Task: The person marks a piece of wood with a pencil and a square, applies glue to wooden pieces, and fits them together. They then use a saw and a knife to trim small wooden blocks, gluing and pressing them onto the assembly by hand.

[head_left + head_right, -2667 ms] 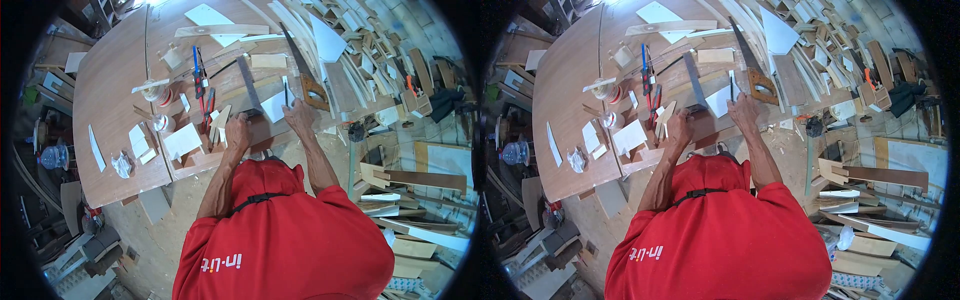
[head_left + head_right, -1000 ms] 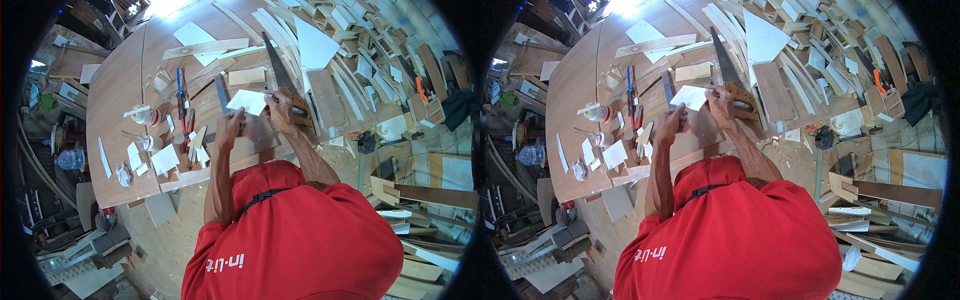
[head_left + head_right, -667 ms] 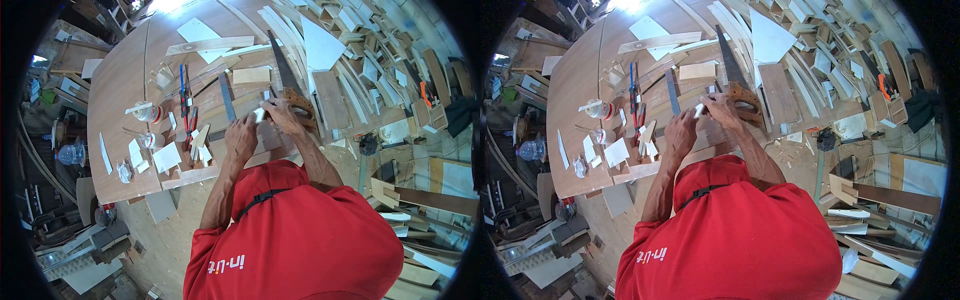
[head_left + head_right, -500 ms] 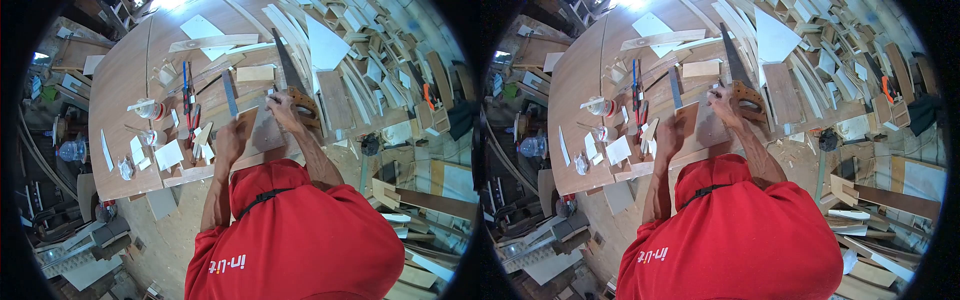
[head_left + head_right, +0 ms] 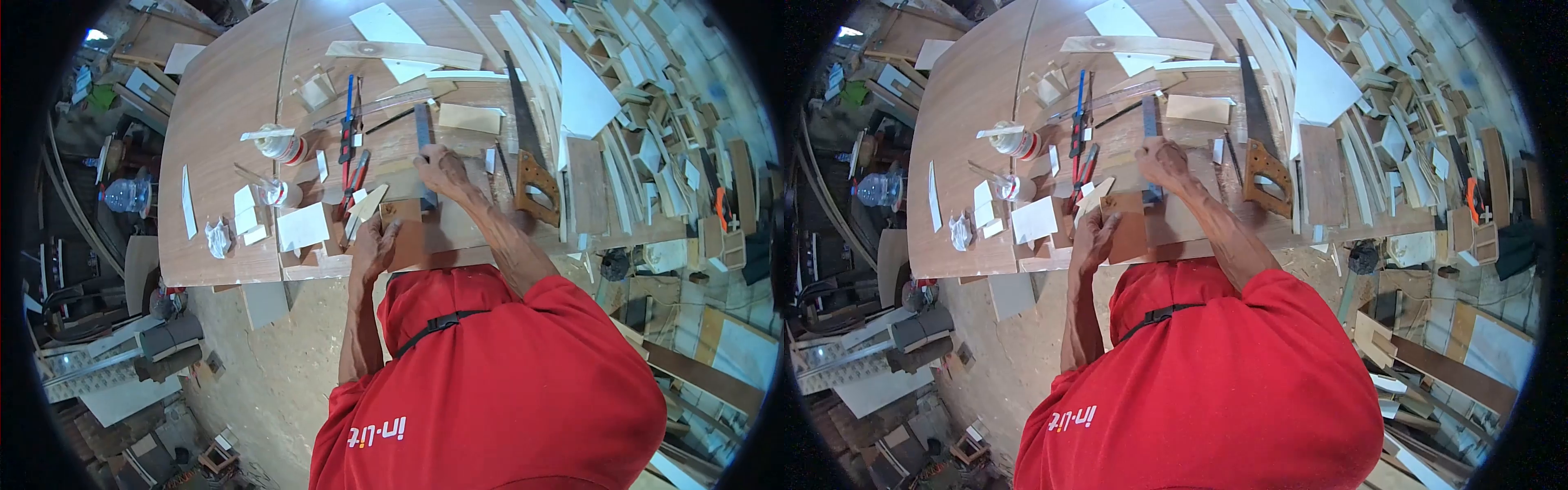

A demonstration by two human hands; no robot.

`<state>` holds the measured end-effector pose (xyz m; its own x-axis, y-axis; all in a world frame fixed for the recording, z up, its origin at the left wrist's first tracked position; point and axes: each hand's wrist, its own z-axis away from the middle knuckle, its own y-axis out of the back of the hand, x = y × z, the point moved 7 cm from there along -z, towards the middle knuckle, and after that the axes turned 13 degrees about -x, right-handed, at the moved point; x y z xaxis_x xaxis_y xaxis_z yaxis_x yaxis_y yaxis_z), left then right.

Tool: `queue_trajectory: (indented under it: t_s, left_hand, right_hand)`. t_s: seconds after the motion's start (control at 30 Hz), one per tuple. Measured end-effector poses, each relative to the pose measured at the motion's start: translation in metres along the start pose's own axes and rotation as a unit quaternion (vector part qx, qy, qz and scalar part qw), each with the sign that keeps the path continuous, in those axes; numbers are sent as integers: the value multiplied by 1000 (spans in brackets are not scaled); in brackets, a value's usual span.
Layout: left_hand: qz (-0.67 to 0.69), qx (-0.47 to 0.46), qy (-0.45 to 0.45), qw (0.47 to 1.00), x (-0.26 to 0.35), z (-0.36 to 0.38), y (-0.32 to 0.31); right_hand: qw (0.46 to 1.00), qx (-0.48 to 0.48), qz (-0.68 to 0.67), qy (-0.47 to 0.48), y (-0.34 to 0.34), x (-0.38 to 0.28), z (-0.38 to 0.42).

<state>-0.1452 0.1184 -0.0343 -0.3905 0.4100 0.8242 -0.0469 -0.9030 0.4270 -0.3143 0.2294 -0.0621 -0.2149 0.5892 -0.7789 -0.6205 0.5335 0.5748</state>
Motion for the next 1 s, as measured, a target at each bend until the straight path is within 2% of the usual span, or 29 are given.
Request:
queue_trajectory:
  t_s: [0.07,0.1,0.13,0.2,0.27,0.33,0.47,0.53,0.6,0.63,0.67,0.7,0.73,0.8,0.9,0.93,1.0]
  left_hand:
    - [30,24,-10,999,-15,3,3]
    - [63,17,-9,998,-11,8,5]
    - [64,20,-7,998,-14,10,8]
    - [13,7,27,1000,-24,12,10]
    - [33,12,31,999,-30,15,10]
    - [50,-6,31,998,-32,17,9]
    - [54,-46,85,994,-43,16,8]
    - [60,-55,79,994,-60,11,3]
    - [59,-37,7,998,-55,9,6]
    - [61,-38,7,997,-51,10,8]
    - [79,-63,47,994,-52,11,8]
    - [96,-88,86,988,-52,12,7]
    - [97,-89,85,988,-58,11,6]
    - [67,-77,16,995,-64,5,4]
    - [62,-80,22,995,-77,2,0]
    - [63,-81,23,994,-64,5,7]
    - [81,-117,73,987,-49,11,12]
  right_hand:
    - [1000,-19,23,11,-21,-8,-21]
    - [996,-28,63,61,-32,-20,-29]
    - [988,-37,103,112,-43,-31,-36]
    - [977,-54,151,141,-58,-42,-45]
    - [963,-71,199,169,-77,-52,-57]
    - [967,-65,228,94,-99,-43,-81]
    - [968,-7,246,57,-100,-78,-78]
    - [971,-74,225,19,-111,-78,-86]
    - [970,-50,237,1,-117,-80,-87]
    - [969,-26,246,-15,-117,-80,-87]
    - [968,-26,248,-16,-119,-81,-88]
    - [974,-41,213,-59,-112,-86,-83]
    - [977,-56,178,-102,-109,-86,-80]
    - [978,-47,162,-125,-105,-87,-80]
    - [979,-18,119,-162,-102,-78,-82]
    - [980,5,93,-176,-98,-74,-82]
    - [978,21,62,-200,-94,-67,-82]
